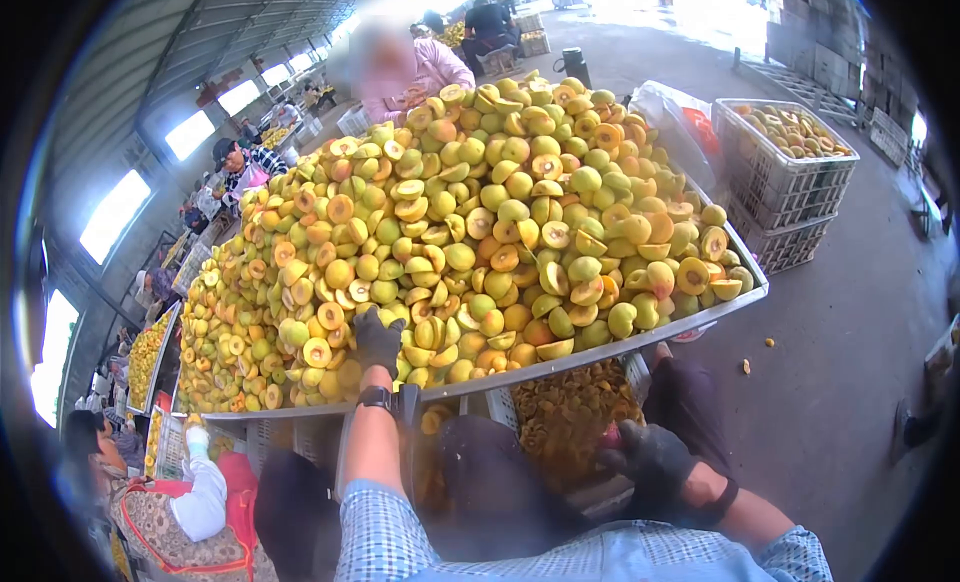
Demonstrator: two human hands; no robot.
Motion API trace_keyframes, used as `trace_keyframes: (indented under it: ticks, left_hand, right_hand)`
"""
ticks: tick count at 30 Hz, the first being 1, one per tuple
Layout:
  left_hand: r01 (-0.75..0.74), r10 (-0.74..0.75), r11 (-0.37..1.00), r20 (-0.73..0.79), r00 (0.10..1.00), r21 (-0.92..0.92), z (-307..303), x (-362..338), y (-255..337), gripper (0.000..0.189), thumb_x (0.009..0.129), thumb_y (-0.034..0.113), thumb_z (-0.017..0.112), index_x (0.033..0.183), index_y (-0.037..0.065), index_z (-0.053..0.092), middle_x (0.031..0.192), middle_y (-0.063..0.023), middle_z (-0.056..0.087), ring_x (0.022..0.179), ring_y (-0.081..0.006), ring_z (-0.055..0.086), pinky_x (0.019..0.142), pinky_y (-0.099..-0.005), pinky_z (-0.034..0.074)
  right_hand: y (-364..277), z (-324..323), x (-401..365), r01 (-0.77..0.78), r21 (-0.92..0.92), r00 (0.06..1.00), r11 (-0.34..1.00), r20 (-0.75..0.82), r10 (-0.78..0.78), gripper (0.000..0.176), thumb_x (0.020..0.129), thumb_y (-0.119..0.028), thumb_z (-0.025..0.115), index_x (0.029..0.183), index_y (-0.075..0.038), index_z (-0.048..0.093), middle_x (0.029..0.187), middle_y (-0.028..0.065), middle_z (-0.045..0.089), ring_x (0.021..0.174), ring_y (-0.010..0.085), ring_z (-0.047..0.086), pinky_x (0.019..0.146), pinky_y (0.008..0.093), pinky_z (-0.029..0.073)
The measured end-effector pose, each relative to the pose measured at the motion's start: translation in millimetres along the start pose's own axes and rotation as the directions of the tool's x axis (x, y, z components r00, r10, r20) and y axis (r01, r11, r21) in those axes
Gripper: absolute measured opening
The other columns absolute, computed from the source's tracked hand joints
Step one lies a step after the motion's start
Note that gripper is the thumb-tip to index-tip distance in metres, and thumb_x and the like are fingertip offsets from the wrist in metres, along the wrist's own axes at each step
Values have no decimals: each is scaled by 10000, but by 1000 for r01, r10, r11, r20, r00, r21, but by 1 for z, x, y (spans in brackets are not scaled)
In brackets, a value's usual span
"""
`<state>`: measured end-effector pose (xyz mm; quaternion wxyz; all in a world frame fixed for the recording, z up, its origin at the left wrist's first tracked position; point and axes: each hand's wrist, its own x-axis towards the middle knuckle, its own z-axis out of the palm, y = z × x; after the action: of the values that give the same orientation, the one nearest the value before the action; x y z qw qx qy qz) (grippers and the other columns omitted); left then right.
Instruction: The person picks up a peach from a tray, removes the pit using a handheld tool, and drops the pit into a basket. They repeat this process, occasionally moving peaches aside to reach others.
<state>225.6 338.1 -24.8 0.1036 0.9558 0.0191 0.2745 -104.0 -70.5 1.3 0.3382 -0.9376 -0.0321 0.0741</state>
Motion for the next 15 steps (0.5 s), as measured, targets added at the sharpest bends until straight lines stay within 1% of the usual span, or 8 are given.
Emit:
trace_keyframes:
  ticks: [2,3,4,5,7,8,11,15]
  left_hand:
    - [85,-117,978,161,980,191,-8,6,29,574,794,286,834,1246,5,620,1251,-237,600,1087,-410,623,956,-458,520]
    - [61,-73,973,47,996,222,-7,5,33,514,798,251,822,1208,10,628,1175,-211,606,1018,-388,635,901,-457,536]
    - [169,-177,981,76,981,97,-8,4,35,536,818,207,812,1275,7,617,1229,-217,618,1061,-357,646,939,-434,531]
    - [140,-131,929,51,990,-342,-3,-1,30,524,855,180,784,1312,-3,602,1272,-216,619,1095,-332,644,955,-412,528]
    - [196,-67,348,184,981,-917,-33,-35,41,509,924,141,728,1377,-27,567,1342,-206,616,1154,-291,633,997,-374,515]
    - [309,9,-78,310,951,-948,-78,-62,78,504,956,129,700,1406,-40,545,1370,-197,614,1181,-274,625,1022,-358,506]
    - [392,107,-439,386,916,-808,-121,-129,121,517,973,128,675,1432,-46,514,1415,-190,585,1271,-306,594,1113,-418,466]
    - [405,141,-633,417,898,-660,-160,-185,170,565,1008,264,634,1468,-26,480,1465,-230,529,1352,-416,510,1176,-543,390]
  right_hand:
    - [6,2,-10,-30,183,999,983,-17,33,267,918,-343,700,1061,-123,651,883,152,709,819,378,696,741,484,559]
    - [1,-9,-13,77,98,997,992,19,-79,238,942,-308,683,1075,-112,665,882,149,708,814,356,692,762,462,547]
    - [0,-14,-11,59,102,998,993,9,-60,238,942,-308,683,1075,-112,665,882,149,708,814,356,692,762,462,547]
    - [-2,-18,-9,6,266,1000,964,28,-14,245,952,-310,675,1073,-97,666,878,149,705,817,347,692,762,449,541]
    - [-8,-16,-6,-17,402,998,916,66,-10,290,973,-323,658,1066,-49,638,872,170,697,828,361,688,746,433,521]
    - [-14,-18,0,-36,415,997,909,81,3,290,973,-323,658,1066,-49,638,872,170,697,828,361,688,746,433,521]
    - [-45,-17,22,142,364,987,920,20,-160,311,968,-318,661,1036,-23,592,872,213,668,837,426,655,725,458,507]
    - [-81,-6,37,298,482,953,824,-94,-289,307,970,-305,653,990,-16,551,859,241,628,814,473,611,696,495,472]
